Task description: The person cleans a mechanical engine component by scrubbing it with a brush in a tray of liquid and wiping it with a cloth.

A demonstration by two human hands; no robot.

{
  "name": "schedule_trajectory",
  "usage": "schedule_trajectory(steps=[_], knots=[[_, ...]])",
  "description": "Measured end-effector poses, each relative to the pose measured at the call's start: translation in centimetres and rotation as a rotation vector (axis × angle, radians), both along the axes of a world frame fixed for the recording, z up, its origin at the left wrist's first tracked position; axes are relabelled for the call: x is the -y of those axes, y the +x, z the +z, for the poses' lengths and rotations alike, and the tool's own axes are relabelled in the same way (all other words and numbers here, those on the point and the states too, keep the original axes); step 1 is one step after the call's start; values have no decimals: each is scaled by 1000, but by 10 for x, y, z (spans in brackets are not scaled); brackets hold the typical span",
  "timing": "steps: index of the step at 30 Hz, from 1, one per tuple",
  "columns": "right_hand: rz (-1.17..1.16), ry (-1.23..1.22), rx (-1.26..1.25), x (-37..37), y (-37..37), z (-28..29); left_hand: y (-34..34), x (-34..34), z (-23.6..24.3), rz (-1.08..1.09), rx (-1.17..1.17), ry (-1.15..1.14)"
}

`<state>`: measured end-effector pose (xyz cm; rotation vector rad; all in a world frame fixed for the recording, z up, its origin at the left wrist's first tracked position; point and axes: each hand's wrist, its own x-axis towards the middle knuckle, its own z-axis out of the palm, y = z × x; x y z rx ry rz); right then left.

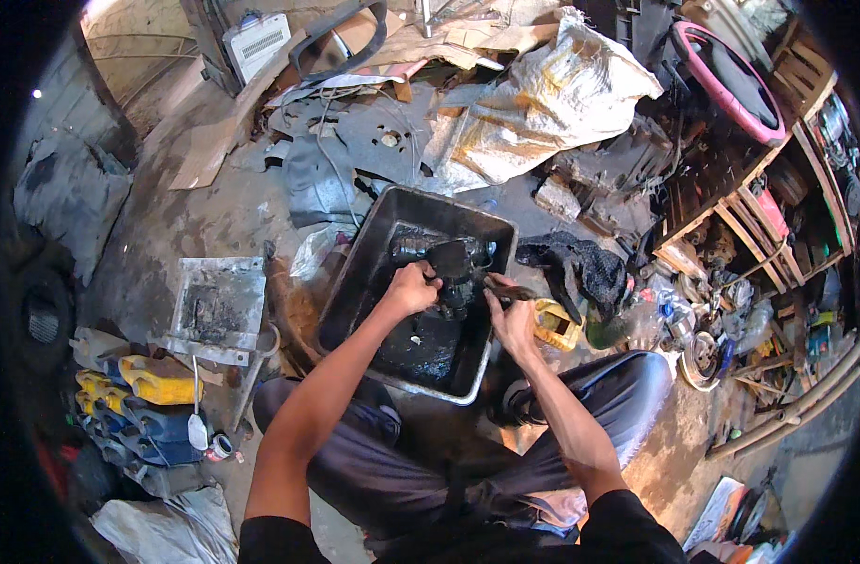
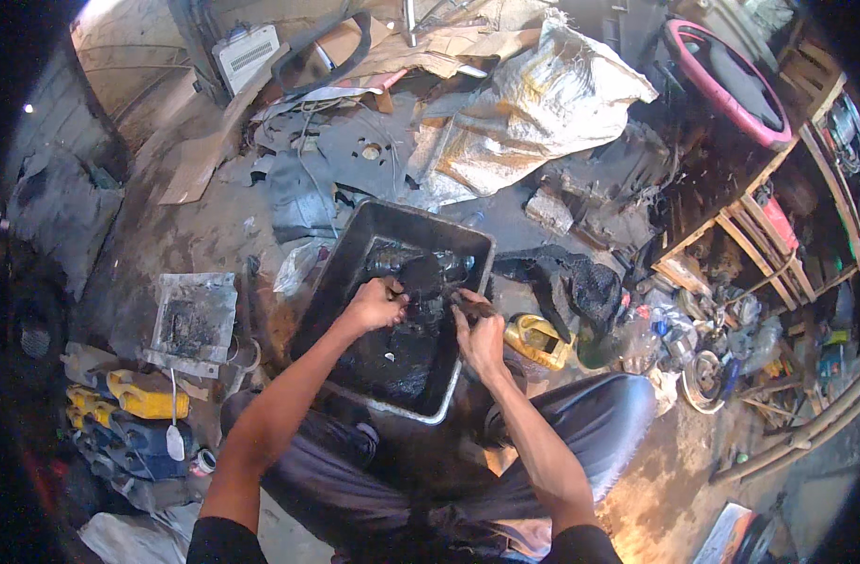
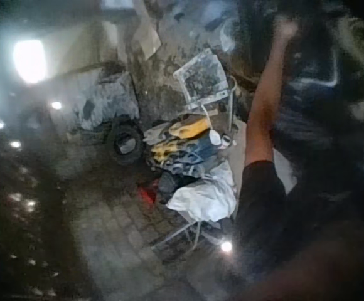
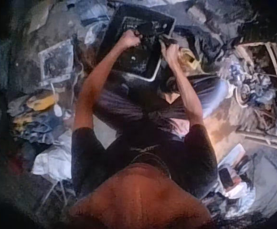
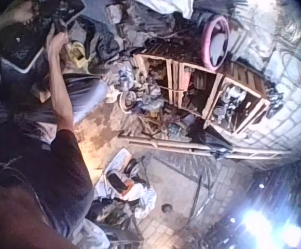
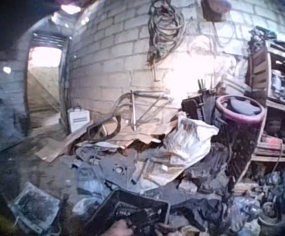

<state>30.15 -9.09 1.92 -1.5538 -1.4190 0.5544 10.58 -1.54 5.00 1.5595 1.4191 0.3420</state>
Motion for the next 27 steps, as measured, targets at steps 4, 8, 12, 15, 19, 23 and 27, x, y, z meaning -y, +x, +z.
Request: schedule_trajectory(steps=[4,8,12,15,19,23,27], knots=[[-55,8,-68,-4,7,-4,-5,12,1,-131,-235,483],[-153,58,-241,-31,11,-3,-17,8,-34,-242,-73,597],[-189,12,-204,-23,-1,-9,-13,13,-37,-290,-110,596],[-162,20,-191,6,-26,-1,-17,10,-31,-318,-195,604],[41,-15,31,28,-22,-3,-7,7,-27,-379,-318,568],[-114,190,-147,16,-42,28,-18,-5,-27,-446,-289,554],[50,-78,101,49,-40,-22,-12,-7,-20,-501,-362,479]])
